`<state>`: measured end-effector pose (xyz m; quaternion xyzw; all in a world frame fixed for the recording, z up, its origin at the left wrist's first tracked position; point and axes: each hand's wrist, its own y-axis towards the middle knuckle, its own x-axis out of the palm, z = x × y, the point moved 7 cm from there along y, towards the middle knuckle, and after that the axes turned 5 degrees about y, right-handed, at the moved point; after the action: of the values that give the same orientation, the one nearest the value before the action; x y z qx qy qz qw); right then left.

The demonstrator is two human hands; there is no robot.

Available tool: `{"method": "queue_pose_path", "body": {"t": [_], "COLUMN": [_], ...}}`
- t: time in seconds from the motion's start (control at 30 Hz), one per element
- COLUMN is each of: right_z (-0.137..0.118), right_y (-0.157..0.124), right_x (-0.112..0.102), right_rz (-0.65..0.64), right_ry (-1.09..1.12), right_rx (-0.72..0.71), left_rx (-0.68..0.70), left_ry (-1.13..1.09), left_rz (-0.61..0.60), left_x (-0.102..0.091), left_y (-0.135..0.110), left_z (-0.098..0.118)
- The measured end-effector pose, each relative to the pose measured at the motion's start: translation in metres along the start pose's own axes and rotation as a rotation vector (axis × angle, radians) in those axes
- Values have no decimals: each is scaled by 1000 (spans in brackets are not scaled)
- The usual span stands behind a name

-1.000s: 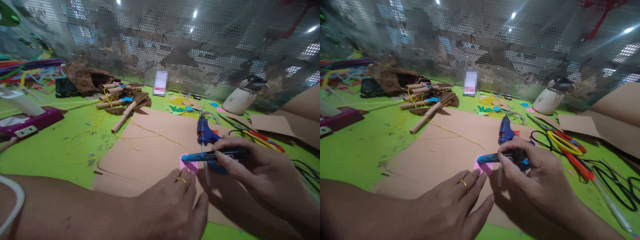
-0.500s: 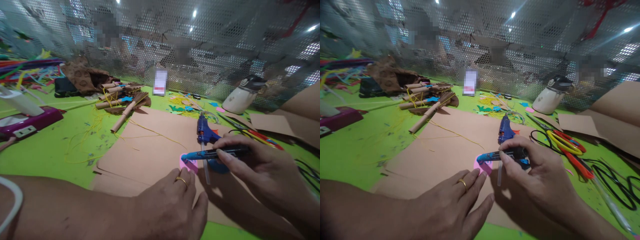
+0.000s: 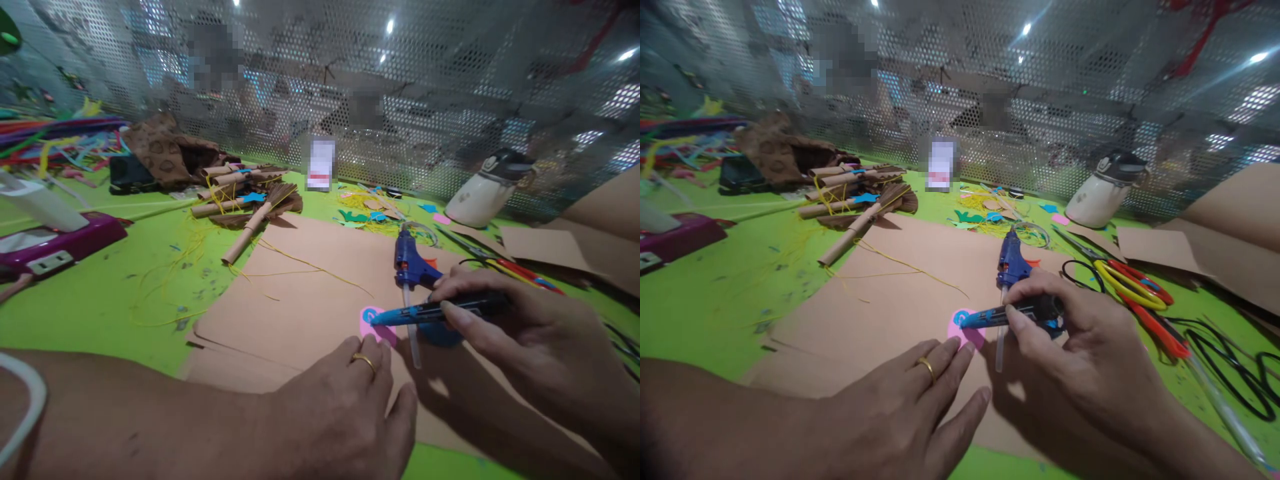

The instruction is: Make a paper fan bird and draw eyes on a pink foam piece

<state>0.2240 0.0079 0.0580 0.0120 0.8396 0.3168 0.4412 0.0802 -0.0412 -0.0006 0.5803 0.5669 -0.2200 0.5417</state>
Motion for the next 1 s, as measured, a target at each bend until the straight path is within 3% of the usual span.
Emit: {"method": "queue_pose_path", "body": {"t": [0.23, 0.57, 0.83, 1.0], "right_z": [2, -2, 1, 2], "right_y": [-1, 1, -3, -1], "right_x": [-6, 3, 4, 4], "right_rz": [68, 14, 29, -6], "right_ry": [13, 56, 51, 60], "right_rx": [41, 64, 111, 72], "left_rx": [-7, -4, 30, 19], "left_ry": [-3, 9, 1, 12], "left_rz": [-12, 46, 27, 42], "left_x": [-1, -1, -2, -2], "left_y": [0, -1, -1, -1], "left_z": [1, 2, 1, 1]}}
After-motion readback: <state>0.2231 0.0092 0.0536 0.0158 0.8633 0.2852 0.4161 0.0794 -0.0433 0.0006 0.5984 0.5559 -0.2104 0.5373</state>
